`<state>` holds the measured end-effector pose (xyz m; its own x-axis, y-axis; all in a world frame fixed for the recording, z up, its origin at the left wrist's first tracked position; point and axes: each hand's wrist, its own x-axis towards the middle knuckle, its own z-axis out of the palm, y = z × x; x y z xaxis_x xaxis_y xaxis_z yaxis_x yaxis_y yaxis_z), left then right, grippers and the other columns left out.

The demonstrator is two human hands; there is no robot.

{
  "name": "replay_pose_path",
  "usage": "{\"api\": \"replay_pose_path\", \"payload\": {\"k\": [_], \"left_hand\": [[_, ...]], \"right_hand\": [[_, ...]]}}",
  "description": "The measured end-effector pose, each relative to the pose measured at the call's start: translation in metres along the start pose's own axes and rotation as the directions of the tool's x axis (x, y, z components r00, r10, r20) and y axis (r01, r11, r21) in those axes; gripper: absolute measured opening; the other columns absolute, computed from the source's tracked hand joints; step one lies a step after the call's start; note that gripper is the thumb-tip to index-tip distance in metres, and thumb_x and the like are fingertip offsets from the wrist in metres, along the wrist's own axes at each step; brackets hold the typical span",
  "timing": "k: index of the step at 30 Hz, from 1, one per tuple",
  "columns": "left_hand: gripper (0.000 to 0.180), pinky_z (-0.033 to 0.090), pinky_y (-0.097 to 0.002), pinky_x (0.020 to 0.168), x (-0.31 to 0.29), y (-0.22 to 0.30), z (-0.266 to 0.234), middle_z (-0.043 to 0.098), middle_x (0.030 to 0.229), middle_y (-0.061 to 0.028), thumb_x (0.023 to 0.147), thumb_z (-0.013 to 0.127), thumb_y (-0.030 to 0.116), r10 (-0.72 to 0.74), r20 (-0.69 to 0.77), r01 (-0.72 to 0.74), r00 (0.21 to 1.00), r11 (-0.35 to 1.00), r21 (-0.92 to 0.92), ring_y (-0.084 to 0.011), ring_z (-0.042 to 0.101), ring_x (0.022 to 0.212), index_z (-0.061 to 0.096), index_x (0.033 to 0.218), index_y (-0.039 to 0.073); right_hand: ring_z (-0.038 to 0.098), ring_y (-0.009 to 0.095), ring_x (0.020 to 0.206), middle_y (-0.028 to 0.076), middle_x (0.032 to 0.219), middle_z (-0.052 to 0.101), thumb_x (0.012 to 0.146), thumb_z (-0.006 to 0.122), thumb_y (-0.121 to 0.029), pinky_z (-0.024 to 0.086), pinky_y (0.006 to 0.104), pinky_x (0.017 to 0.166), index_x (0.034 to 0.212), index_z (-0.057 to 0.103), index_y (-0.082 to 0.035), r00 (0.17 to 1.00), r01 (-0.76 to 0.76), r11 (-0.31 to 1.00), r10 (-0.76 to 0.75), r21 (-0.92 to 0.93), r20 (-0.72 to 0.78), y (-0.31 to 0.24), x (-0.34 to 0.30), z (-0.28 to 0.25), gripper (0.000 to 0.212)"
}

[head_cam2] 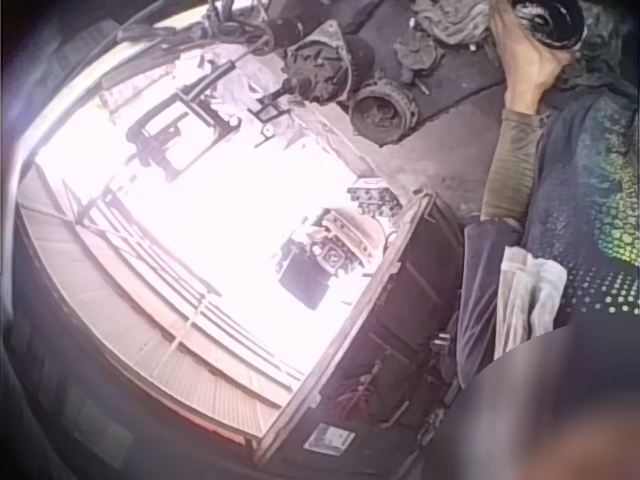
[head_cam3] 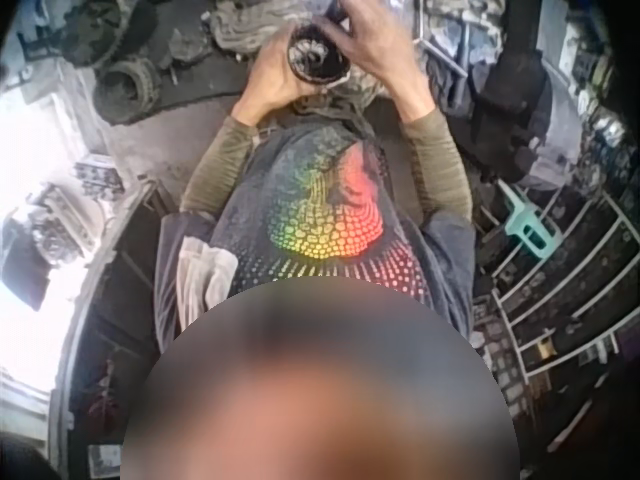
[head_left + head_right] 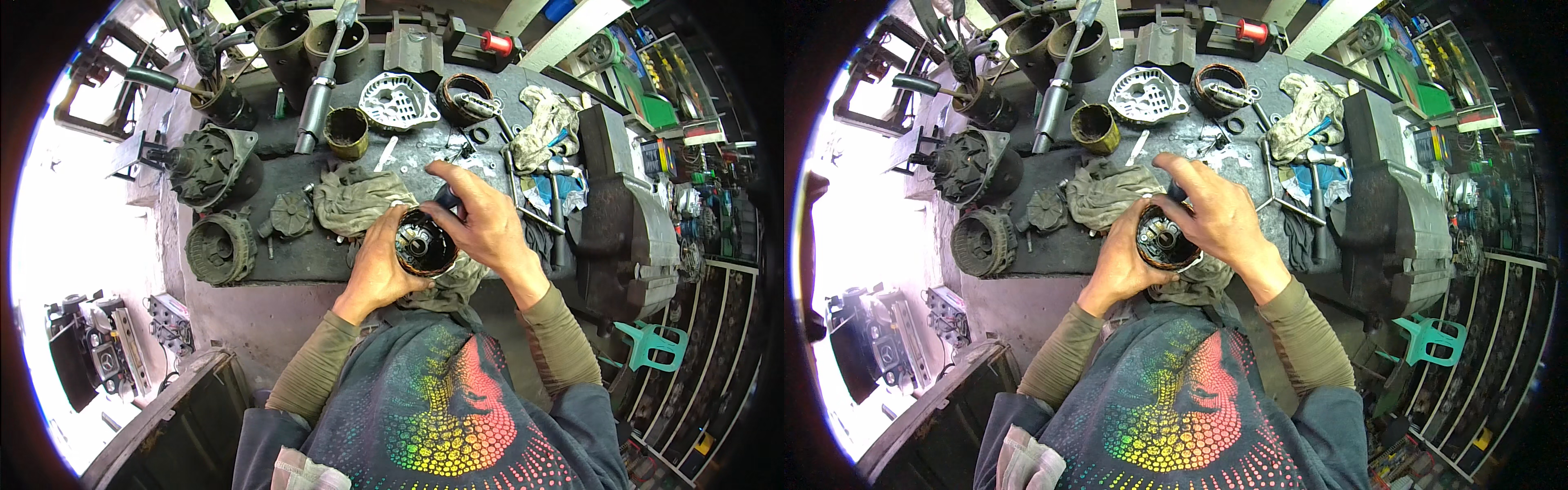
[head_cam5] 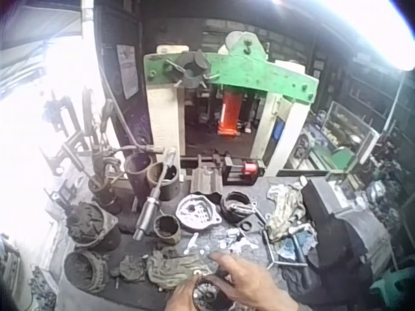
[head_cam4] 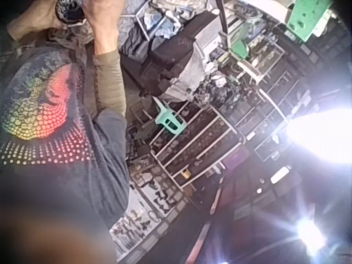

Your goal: The person uses a screwdriver to scrape and clean the inside of a cylindrical electrical component, then wipes it with a cloth. They handle small metal parts and place them on the workbench.

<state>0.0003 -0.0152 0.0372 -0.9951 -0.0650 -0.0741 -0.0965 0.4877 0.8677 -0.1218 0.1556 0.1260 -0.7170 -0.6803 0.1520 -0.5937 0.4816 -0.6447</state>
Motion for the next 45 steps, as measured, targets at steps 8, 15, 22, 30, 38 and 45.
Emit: {"api": "replay_pose_path", "payload": {"k": [8, 15, 22, 30, 38, 45], "left_hand": [[0.126, 0.039, -0.0497, 0.126, -0.001, 0.002, -0.001, 0.049, 0.159, -0.0273, 0.053, 0.105, 0.024, -0.035, 0.0, 0.035, 0.999, 0.999, 0.016, -0.0435, 0.046, 0.15, 0.04, 0.158, -0.002], [0.125, 0.041, -0.0496, 0.124, 0.0, 0.002, -0.003, 0.052, 0.155, -0.0265, 0.053, 0.104, 0.024, -0.044, 0.008, 0.045, 0.999, 0.999, -0.027, -0.0433, 0.048, 0.147, 0.04, 0.157, -0.003], [0.125, 0.041, -0.049, 0.124, -0.001, -0.001, -0.004, 0.053, 0.153, -0.0261, 0.053, 0.105, 0.024, -0.089, 0.014, 0.089, 0.996, 0.995, -0.033, -0.0426, 0.05, 0.146, 0.04, 0.156, -0.003], [0.124, 0.042, -0.0488, 0.124, 0.002, -0.001, -0.004, 0.054, 0.152, -0.0255, 0.053, 0.104, 0.025, -0.106, 0.059, 0.109, 0.993, 0.992, -0.062, -0.0424, 0.05, 0.145, 0.04, 0.156, -0.002], [0.124, 0.042, -0.0495, 0.123, -0.001, -0.004, -0.002, 0.053, 0.152, -0.0262, 0.054, 0.104, 0.027, -0.075, 0.035, 0.075, 0.997, 0.997, 0.016, -0.0432, 0.049, 0.145, 0.039, 0.157, -0.002], [0.123, 0.042, -0.05, 0.122, -0.003, -0.003, -0.003, 0.053, 0.151, -0.0266, 0.055, 0.104, 0.027, -0.073, 0.019, 0.073, 0.997, 0.997, -0.028, -0.0433, 0.05, 0.144, 0.039, 0.156, 0.001]], "right_hand": [[0.073, 0.04, 0.092, 0.017, 0.115, 0.066, 0.1, 0.072, -0.025, 0.059, 0.0499, 0.072, 0.138, 0.06, -0.008, 0.981, 0.141, 0.982, -0.121, -0.129, 0.153, -0.017, 0.02, -0.009, 0.043], [0.075, 0.039, 0.095, 0.015, 0.103, 0.072, 0.102, 0.07, -0.039, 0.06, 0.0511, 0.073, 0.124, 0.064, -0.006, 0.957, 0.205, 0.961, -0.157, -0.185, 0.245, -0.023, 0.041, -0.02, 0.04], [0.074, 0.042, 0.081, 0.02, 0.103, 0.069, 0.098, 0.067, -0.018, 0.06, 0.052, 0.07, 0.113, 0.06, -0.002, 0.94, 0.188, 0.923, -0.07, -0.336, 0.334, -0.026, 0.046, -0.013, 0.023], [0.074, 0.044, 0.092, 0.023, 0.109, 0.068, 0.092, 0.068, -0.014, 0.06, 0.0542, 0.075, 0.113, 0.061, 0.0, 0.895, 0.191, 0.932, -0.036, -0.308, 0.446, -0.023, 0.055, -0.014, 0.027], [0.075, 0.04, 0.096, 0.018, 0.099, 0.074, 0.1, 0.07, -0.035, 0.061, 0.0565, 0.08, 0.117, 0.065, -0.006, 0.907, 0.166, 0.899, 0.022, -0.405, 0.42, -0.034, 0.056, -0.009, 0.033], [0.071, 0.039, 0.11, 0.019, 0.122, 0.069, 0.099, 0.072, -0.028, 0.059, 0.0518, 0.085, 0.123, 0.065, -0.008, 0.907, 0.152, 0.988, -0.142, 0.005, 0.396, -0.026, 0.058, -0.014, 0.033]]}}
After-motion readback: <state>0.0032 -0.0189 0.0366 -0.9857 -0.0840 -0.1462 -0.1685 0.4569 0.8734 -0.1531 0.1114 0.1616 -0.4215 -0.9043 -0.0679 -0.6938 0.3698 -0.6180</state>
